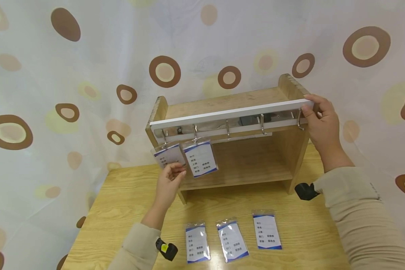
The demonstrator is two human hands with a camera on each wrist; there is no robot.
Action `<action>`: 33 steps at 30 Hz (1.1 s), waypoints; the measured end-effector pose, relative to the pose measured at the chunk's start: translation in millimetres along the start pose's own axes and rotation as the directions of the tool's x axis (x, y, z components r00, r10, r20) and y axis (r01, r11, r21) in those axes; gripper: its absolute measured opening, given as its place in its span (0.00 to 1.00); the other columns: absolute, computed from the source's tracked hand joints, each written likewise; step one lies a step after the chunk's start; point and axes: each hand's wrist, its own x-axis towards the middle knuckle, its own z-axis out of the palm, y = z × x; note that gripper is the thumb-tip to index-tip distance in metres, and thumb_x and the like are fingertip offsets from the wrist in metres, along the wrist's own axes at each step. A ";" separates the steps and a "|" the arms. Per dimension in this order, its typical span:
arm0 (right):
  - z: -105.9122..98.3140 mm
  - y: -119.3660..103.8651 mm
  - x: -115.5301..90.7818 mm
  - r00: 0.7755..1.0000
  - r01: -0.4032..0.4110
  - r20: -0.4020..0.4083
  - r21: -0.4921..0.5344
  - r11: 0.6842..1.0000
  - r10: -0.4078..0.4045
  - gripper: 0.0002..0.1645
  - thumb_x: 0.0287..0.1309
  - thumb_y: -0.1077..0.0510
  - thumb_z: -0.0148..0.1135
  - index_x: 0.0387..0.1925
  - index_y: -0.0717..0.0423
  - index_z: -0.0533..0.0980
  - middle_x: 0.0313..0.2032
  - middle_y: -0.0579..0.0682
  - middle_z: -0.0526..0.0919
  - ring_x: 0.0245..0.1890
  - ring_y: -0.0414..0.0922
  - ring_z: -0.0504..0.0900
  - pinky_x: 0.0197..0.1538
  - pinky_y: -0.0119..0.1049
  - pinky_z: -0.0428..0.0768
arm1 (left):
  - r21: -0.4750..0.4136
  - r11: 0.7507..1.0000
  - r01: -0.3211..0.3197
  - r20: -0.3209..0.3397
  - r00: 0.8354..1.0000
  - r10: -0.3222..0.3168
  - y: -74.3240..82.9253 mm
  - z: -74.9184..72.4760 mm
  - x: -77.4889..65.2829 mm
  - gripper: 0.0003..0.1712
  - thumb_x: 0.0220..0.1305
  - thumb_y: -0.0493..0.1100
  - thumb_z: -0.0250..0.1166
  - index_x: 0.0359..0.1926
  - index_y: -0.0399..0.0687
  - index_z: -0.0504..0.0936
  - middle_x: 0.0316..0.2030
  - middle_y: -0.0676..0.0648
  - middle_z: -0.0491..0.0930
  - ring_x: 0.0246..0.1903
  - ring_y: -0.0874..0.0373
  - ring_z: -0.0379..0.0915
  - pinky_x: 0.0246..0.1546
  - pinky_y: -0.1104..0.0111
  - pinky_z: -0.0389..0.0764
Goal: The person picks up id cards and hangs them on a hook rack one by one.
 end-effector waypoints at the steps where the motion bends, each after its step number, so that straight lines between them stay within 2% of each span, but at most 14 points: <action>1: 0.1 -0.1 -0.1 1.000 0.000 0.002 0.012 1.000 0.000 0.17 0.53 0.63 0.54 0.47 0.54 0.73 0.31 0.46 0.69 0.33 0.35 0.67 0.28 0.17 0.69 | 0.005 1.000 0.013 -0.002 1.000 -0.013 -3.3 -0.6 -2.0 0.12 0.55 0.33 0.58 0.42 0.37 0.72 0.36 0.44 0.75 0.37 0.54 0.69 0.38 0.69 0.72; 8: 0.7 -0.4 -0.4 1.000 0.007 -0.001 -0.009 1.000 -0.007 0.17 0.53 0.63 0.54 0.47 0.54 0.73 0.30 0.45 0.69 0.32 0.35 0.68 0.28 0.17 0.70 | 0.052 0.997 0.057 0.040 0.997 -0.059 -28.0 -6.2 -16.2 0.12 0.55 0.34 0.58 0.41 0.34 0.72 0.36 0.43 0.74 0.36 0.53 0.69 0.36 0.70 0.73; 15: 1.7 -0.2 0.6 1.000 0.020 -0.018 0.000 1.000 -0.020 0.17 0.52 0.64 0.54 0.46 0.56 0.73 0.29 0.45 0.70 0.32 0.35 0.67 0.29 0.17 0.69 | 0.106 0.988 0.111 0.076 0.990 -0.119 -52.8 -4.9 -30.1 0.12 0.54 0.34 0.59 0.40 0.34 0.72 0.35 0.44 0.75 0.36 0.55 0.70 0.34 0.72 0.73; 25: 1.7 -1.0 -0.3 1.000 0.014 -0.010 0.001 1.000 -0.014 0.17 0.52 0.64 0.54 0.46 0.55 0.73 0.30 0.45 0.70 0.32 0.35 0.67 0.28 0.17 0.70 | 0.143 0.984 0.107 0.128 0.984 -0.126 -84.5 -1.4 -47.7 0.10 0.53 0.34 0.59 0.38 0.36 0.74 0.33 0.46 0.75 0.33 0.57 0.69 0.32 0.72 0.73; 29: 1.2 -1.3 -0.2 1.000 0.008 -0.008 -0.005 1.000 -0.008 0.17 0.52 0.63 0.54 0.47 0.55 0.73 0.30 0.45 0.70 0.33 0.35 0.67 0.29 0.17 0.70 | 0.140 0.983 0.122 0.153 0.978 -0.143 -89.0 0.3 -53.9 0.10 0.53 0.31 0.58 0.38 0.34 0.73 0.32 0.45 0.75 0.33 0.55 0.69 0.32 0.73 0.73; 33: 1.0 -1.5 -0.2 1.000 0.003 -0.004 0.013 1.000 -0.003 0.17 0.52 0.63 0.55 0.47 0.55 0.73 0.30 0.45 0.70 0.32 0.35 0.68 0.28 0.17 0.70 | 0.138 0.982 0.128 0.172 0.973 -0.151 -80.6 1.2 -61.7 0.10 0.52 0.27 0.56 0.38 0.30 0.72 0.32 0.38 0.74 0.33 0.48 0.69 0.31 0.71 0.73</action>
